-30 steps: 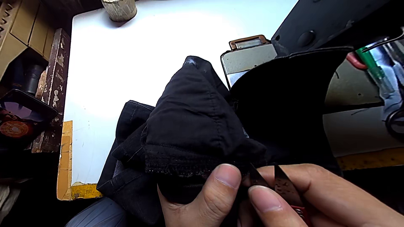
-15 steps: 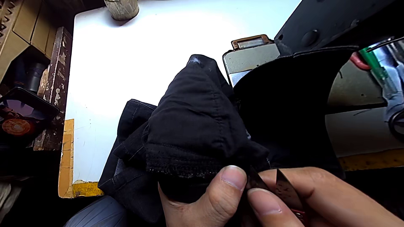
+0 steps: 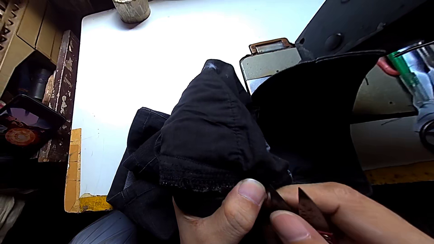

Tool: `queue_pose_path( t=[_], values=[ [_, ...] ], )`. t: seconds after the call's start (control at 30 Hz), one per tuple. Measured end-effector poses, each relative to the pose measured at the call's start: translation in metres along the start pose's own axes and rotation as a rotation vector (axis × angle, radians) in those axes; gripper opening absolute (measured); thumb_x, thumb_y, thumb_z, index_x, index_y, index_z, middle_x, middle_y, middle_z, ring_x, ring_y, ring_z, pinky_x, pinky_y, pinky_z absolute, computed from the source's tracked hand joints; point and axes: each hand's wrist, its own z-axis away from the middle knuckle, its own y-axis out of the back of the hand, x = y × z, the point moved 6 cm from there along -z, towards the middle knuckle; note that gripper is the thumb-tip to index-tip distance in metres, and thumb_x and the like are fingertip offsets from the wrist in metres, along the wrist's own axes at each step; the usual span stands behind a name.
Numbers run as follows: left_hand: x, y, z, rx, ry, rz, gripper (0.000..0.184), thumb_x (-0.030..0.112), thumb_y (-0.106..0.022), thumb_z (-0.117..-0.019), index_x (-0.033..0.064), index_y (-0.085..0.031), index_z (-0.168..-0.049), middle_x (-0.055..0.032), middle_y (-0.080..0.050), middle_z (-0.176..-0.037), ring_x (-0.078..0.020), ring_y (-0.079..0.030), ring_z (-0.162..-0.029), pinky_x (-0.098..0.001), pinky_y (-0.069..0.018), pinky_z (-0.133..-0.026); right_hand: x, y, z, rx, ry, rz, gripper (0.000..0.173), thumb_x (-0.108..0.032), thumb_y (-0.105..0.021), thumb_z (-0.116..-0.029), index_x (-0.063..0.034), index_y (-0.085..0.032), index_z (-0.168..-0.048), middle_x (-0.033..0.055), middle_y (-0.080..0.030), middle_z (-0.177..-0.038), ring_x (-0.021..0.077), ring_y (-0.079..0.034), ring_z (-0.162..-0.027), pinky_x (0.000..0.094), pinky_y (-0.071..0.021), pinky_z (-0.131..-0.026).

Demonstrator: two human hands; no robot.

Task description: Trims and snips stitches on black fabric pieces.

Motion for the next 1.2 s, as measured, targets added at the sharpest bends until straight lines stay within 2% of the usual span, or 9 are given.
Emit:
queue_pose_path(
  t=[0.2,0.37,0.43,0.67,0.83,1.2],
  values=[
    [-0.0011,0.0006,-0.0005,-0.003,0.005,0.019,0.018,-0.001,-0.072,-0.0891,-0.0036,-0.066,-0.106,-0.0171,-0.073,-0.088,-0.0195,-0.074,-0.082,-0.0365,-0.0626,-0.079,0.0008,0.0011,0.0000,-0.003,-0.029,-0.067,0.017,-0.008,-0.054,-0.1048,0.0054,-0.066,-0.104,0.0060,-0.069,-0.080,0.0016,-0.063,-0.068,0.0168,-0.0522,-0.059],
    [-0.0015,-0.0004,-0.0008,0.000,0.013,0.027,0.016,-0.001,-0.072,-0.0892,-0.0044,-0.067,-0.105,-0.0181,-0.073,-0.086,-0.0205,-0.075,-0.080,-0.0364,-0.0628,-0.079,0.0028,0.0002,-0.0009,0.061,-0.032,-0.137,0.014,-0.005,-0.057,-0.1029,0.0047,-0.067,-0.101,0.0045,-0.070,-0.082,0.0013,-0.064,-0.067,0.0161,-0.0525,-0.057],
    [-0.0020,-0.0003,-0.0013,-0.007,0.013,0.039,0.017,-0.002,-0.072,-0.0893,-0.0047,-0.067,-0.105,-0.0184,-0.073,-0.086,-0.0206,-0.075,-0.081,-0.0367,-0.0627,-0.079,0.0034,0.0006,-0.0016,0.027,-0.043,-0.134,0.014,-0.007,-0.055,-0.1042,0.0021,-0.066,-0.101,0.0027,-0.068,-0.079,0.0013,-0.063,-0.066,0.0169,-0.0528,-0.057],
    [-0.0014,-0.0008,-0.0013,-0.002,0.016,0.034,0.016,-0.002,-0.072,-0.0893,-0.0042,-0.067,-0.104,-0.0176,-0.072,-0.085,-0.0192,-0.074,-0.080,-0.0360,-0.0628,-0.078,0.0030,0.0005,-0.0020,0.021,-0.043,-0.113,0.014,-0.006,-0.055,-0.1039,0.0030,-0.065,-0.102,0.0035,-0.068,-0.079,0.0014,-0.063,-0.065,0.0169,-0.0529,-0.056],
    [-0.0023,-0.0009,-0.0016,-0.013,0.020,0.025,0.015,-0.001,-0.071,-0.0903,-0.0035,-0.067,-0.105,-0.0171,-0.073,-0.086,-0.0193,-0.074,-0.081,-0.0358,-0.0625,-0.079,0.0043,0.0006,-0.0021,0.029,-0.063,-0.109,0.013,-0.007,-0.055,-0.1036,0.0007,-0.065,-0.102,0.0006,-0.068,-0.079,-0.0001,-0.063,-0.064,0.0159,-0.0525,-0.055],
    [-0.0003,-0.0046,-0.0012,-0.027,-0.011,0.007,0.017,-0.005,-0.072,-0.0872,-0.0046,-0.067,-0.104,-0.0162,-0.073,-0.086,-0.0183,-0.074,-0.081,-0.0346,-0.0625,-0.078,0.0005,-0.0015,-0.0035,0.097,-0.025,-0.064,0.014,-0.008,-0.055,-0.1037,0.0006,-0.064,-0.096,0.0012,-0.068,-0.076,-0.0009,-0.062,-0.064,0.0148,-0.0519,-0.055]
  ],
)
